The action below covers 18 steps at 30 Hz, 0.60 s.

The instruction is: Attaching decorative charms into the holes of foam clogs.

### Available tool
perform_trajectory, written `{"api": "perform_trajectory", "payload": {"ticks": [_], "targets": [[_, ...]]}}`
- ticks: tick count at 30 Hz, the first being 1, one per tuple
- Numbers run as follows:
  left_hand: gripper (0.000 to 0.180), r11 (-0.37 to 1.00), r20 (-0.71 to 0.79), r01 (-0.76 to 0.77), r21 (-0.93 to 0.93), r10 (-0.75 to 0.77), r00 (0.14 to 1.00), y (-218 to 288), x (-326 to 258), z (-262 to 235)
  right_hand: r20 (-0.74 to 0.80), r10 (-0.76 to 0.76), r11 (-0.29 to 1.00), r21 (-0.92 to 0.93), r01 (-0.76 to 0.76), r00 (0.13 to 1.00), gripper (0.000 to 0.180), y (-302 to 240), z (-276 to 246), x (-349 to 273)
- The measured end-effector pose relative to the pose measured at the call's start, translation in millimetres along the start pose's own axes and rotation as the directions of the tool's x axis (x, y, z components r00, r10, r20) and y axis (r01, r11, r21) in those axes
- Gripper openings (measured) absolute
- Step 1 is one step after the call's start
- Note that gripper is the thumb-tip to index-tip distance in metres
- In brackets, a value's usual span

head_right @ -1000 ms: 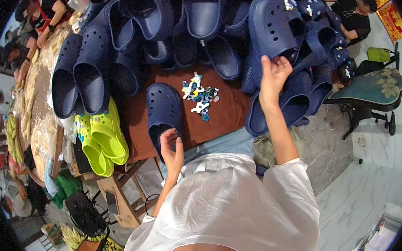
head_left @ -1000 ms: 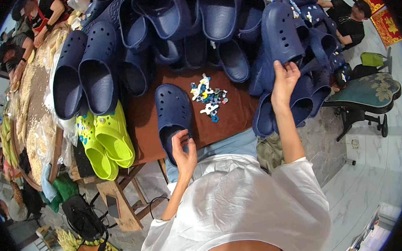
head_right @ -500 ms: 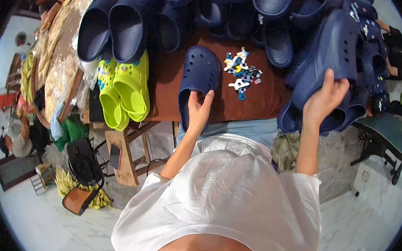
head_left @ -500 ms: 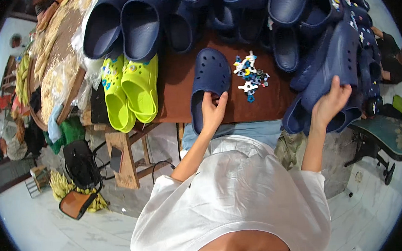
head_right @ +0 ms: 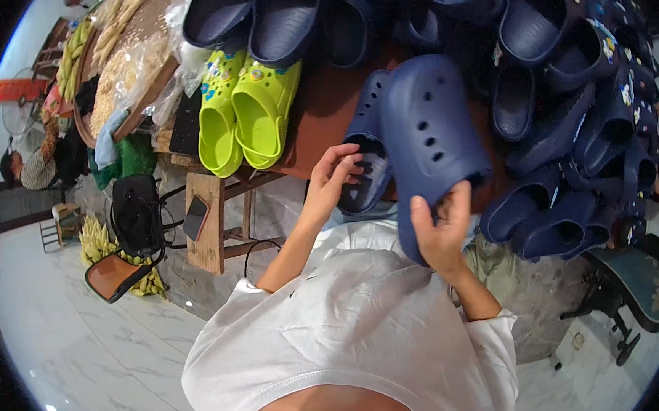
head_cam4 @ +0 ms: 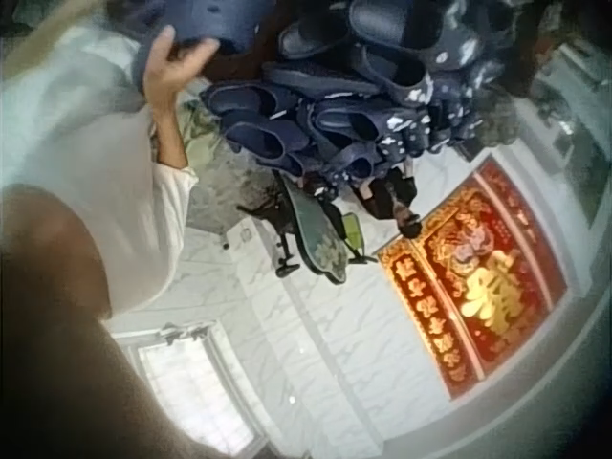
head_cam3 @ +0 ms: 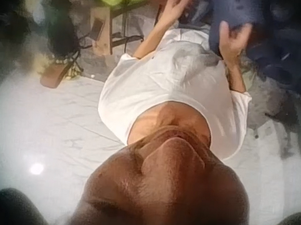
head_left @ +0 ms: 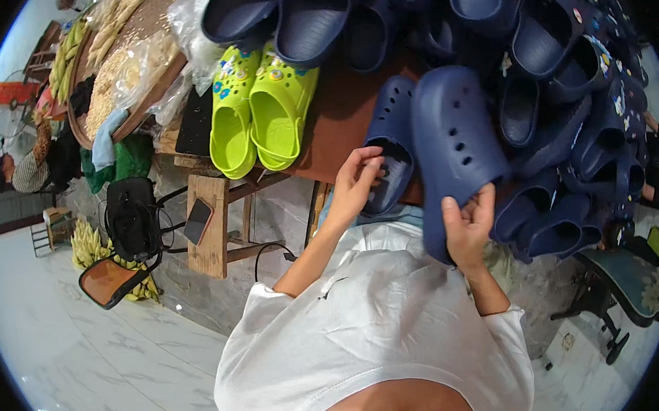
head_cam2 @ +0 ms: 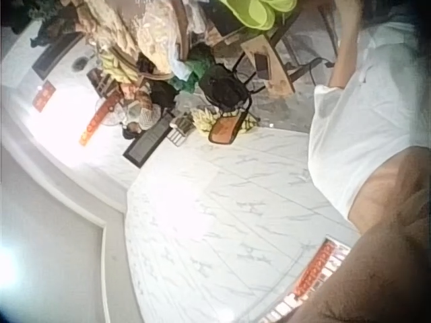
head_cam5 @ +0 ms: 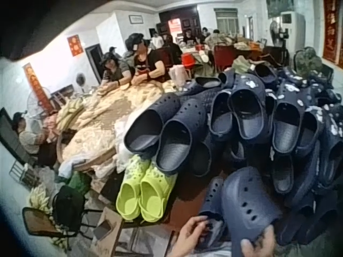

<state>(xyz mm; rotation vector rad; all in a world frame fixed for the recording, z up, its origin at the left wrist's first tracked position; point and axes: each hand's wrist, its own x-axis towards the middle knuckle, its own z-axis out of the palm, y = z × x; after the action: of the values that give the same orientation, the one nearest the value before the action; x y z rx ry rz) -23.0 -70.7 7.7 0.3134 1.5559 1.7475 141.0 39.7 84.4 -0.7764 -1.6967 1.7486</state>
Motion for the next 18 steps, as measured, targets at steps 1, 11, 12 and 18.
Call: {"api": "perform_trajectory", "payload": {"ticks": [1,11,12,18], "targets": [[0.033,1.0,0.016,0.016,0.006,-0.016,1.0,5,-4,-8,0.081,0.019,0.998,0.05,-0.023,0.997,0.037,-6,14,5],[0.067,0.969,-0.104,-0.125,-0.215,0.104,0.989,32,-27,-53,0.321,-0.041,0.998,-0.032,0.055,0.946,0.037,33,119,25],[0.072,0.982,-0.117,-0.171,-0.076,0.161,0.98,34,-28,-54,0.383,-0.008,0.999,-0.046,0.028,0.924,0.039,28,122,25],[0.089,0.994,-0.103,-0.084,0.069,0.09,0.991,21,-17,-77,0.542,0.034,0.991,-0.128,0.043,0.84,0.043,16,101,16]]}}
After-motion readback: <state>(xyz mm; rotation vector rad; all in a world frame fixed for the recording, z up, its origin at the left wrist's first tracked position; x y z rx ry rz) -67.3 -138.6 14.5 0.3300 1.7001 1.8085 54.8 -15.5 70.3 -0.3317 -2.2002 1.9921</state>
